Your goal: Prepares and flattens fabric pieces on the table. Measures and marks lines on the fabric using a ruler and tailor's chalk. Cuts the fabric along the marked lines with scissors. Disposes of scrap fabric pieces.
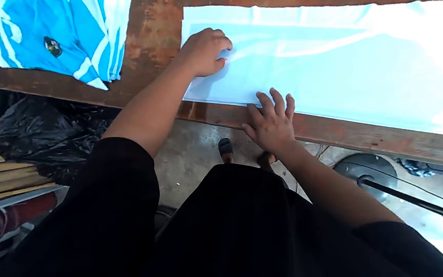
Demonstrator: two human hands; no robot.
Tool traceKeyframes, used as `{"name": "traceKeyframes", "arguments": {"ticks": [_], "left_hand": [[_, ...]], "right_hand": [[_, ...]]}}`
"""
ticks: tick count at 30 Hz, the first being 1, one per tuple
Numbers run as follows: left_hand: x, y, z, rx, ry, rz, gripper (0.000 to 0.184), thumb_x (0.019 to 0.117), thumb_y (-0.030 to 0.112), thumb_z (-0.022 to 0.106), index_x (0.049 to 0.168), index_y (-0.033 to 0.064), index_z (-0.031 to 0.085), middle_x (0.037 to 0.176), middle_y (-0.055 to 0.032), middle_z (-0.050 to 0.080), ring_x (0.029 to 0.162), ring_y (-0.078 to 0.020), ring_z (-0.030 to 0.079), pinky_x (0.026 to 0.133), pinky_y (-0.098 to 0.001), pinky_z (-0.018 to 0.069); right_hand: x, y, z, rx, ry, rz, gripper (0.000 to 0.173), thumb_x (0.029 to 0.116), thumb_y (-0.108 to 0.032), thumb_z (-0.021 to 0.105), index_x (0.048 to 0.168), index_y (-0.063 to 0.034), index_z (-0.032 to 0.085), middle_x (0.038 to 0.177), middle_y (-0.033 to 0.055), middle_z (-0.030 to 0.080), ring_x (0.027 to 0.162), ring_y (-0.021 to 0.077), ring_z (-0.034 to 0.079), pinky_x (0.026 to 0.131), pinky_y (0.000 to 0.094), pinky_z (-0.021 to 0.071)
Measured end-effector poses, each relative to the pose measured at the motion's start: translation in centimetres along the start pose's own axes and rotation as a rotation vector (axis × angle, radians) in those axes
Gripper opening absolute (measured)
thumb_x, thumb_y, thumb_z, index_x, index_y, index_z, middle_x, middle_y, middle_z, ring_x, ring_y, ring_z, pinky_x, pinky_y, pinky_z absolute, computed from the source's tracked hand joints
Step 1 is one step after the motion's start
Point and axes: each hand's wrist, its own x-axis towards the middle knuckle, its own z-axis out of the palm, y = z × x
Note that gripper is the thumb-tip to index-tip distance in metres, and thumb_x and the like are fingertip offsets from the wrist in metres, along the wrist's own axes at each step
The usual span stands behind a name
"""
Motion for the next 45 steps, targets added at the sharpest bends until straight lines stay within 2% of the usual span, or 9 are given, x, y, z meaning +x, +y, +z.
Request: {"name": "traceKeyframes", "arguments": {"ticks": [7, 11, 14, 19, 23, 27, 31, 35, 45], "left_hand": [[-0.2, -1.3, 0.0, 0.000, -0.009, 0.088, 0.036, 0.1008, 0.030, 0.056, 0.131, 0.0133, 0.067, 0.141, -0.0103, 0.060, 0.134, -0.0330, 0.053, 0.111, -0.0527, 0.0430], [-0.5, -0.8, 0.2, 0.005, 0.007, 0.128, 0.033, 0.1010, 0.027, 0.055, 0.129, 0.0150, 0.069, 0.136, -0.0095, 0.062, 0.130, -0.0321, 0.055, 0.107, -0.0507, 0.0460], [-0.4, -0.6, 0.7, 0.005, -0.012, 0.129, 0.031, 0.1007, 0.025, 0.056, 0.125, 0.0139, 0.071, 0.137, -0.0096, 0.060, 0.129, -0.0317, 0.054, 0.106, -0.0494, 0.0462], [-0.8, -1.1, 0.4, -0.008, -0.014, 0.122, 0.031, 0.1003, 0.022, 0.054, 0.126, 0.0134, 0.070, 0.139, -0.0090, 0.060, 0.131, -0.0307, 0.054, 0.108, -0.0480, 0.0454], [-5.6, -2.5, 0.5, -0.106, 0.082, 0.051, 0.032, 0.0994, 0.010, 0.052, 0.125, 0.0094, 0.071, 0.133, -0.0155, 0.063, 0.130, -0.0341, 0.055, 0.111, -0.0514, 0.0437], [-13.3, -4.5, 3.7, -0.135, 0.171, 0.098, 0.027, 0.0984, 0.015, 0.057, 0.117, 0.0081, 0.074, 0.125, -0.0160, 0.066, 0.123, -0.0350, 0.060, 0.107, -0.0522, 0.0463], [-16.9, -5.5, 7.0, -0.148, 0.326, 0.050, 0.025, 0.1010, 0.023, 0.059, 0.115, 0.0110, 0.076, 0.129, -0.0129, 0.067, 0.124, -0.0318, 0.060, 0.107, -0.0488, 0.0467], [-17.1, -5.6, 8.7, -0.185, 0.479, 0.057, 0.021, 0.1017, 0.024, 0.062, 0.105, 0.0123, 0.079, 0.122, -0.0120, 0.070, 0.120, -0.0313, 0.062, 0.104, -0.0498, 0.0470], [-17.3, -5.8, 9.3, -0.199, 0.536, 0.071, 0.022, 0.1021, 0.021, 0.060, 0.105, 0.0110, 0.079, 0.121, -0.0147, 0.070, 0.120, -0.0340, 0.062, 0.104, -0.0521, 0.0459]], "right_hand": [[-0.5, -1.3, 0.5, -0.030, 0.065, 0.068, 0.052, 0.1016, -0.053, 0.045, 0.134, -0.0173, 0.064, 0.153, 0.0147, 0.051, 0.147, 0.0450, 0.036, 0.114, 0.0740, 0.0223], [1.9, -3.6, 0.2, -0.028, -0.013, 0.042, 0.057, 0.1000, -0.056, 0.047, 0.136, -0.0147, 0.063, 0.154, 0.0183, 0.048, 0.148, 0.0484, 0.034, 0.112, 0.0773, 0.0219], [4.0, -6.3, 0.4, -0.012, -0.064, 0.001, 0.059, 0.1018, -0.056, 0.044, 0.137, -0.0123, 0.063, 0.158, 0.0157, 0.045, 0.150, 0.0462, 0.032, 0.114, 0.0764, 0.0203], [5.3, -8.1, 0.8, -0.024, -0.003, 0.000, 0.048, 0.1033, -0.046, 0.045, 0.120, -0.0082, 0.069, 0.155, 0.0146, 0.049, 0.148, 0.0443, 0.036, 0.114, 0.0744, 0.0218], [6.0, -8.2, 0.7, -0.042, -0.058, -0.016, 0.049, 0.1025, -0.047, 0.046, 0.127, -0.0097, 0.066, 0.155, 0.0162, 0.047, 0.149, 0.0450, 0.034, 0.114, 0.0745, 0.0214], [6.3, -8.5, 0.9, -0.042, -0.072, -0.045, 0.055, 0.1038, -0.052, 0.043, 0.134, -0.0107, 0.063, 0.156, 0.0143, 0.047, 0.150, 0.0431, 0.033, 0.116, 0.0733, 0.0213], [4.5, -7.2, 1.3, -0.015, -0.037, -0.006, 0.058, 0.1025, -0.055, 0.045, 0.139, -0.0128, 0.061, 0.154, 0.0129, 0.050, 0.149, 0.0428, 0.035, 0.116, 0.0724, 0.0215], [0.9, -3.9, 1.1, -0.030, 0.056, 0.127, 0.060, 0.1022, -0.058, 0.045, 0.136, -0.0122, 0.064, 0.151, 0.0139, 0.053, 0.146, 0.0444, 0.039, 0.115, 0.0727, 0.0235], [-7.8, 4.8, -0.9, -0.117, 0.156, 0.392, 0.060, 0.1021, -0.054, 0.048, 0.132, -0.0058, 0.064, 0.147, 0.0174, 0.055, 0.146, 0.0469, 0.037, 0.117, 0.0727, 0.0178]]}}
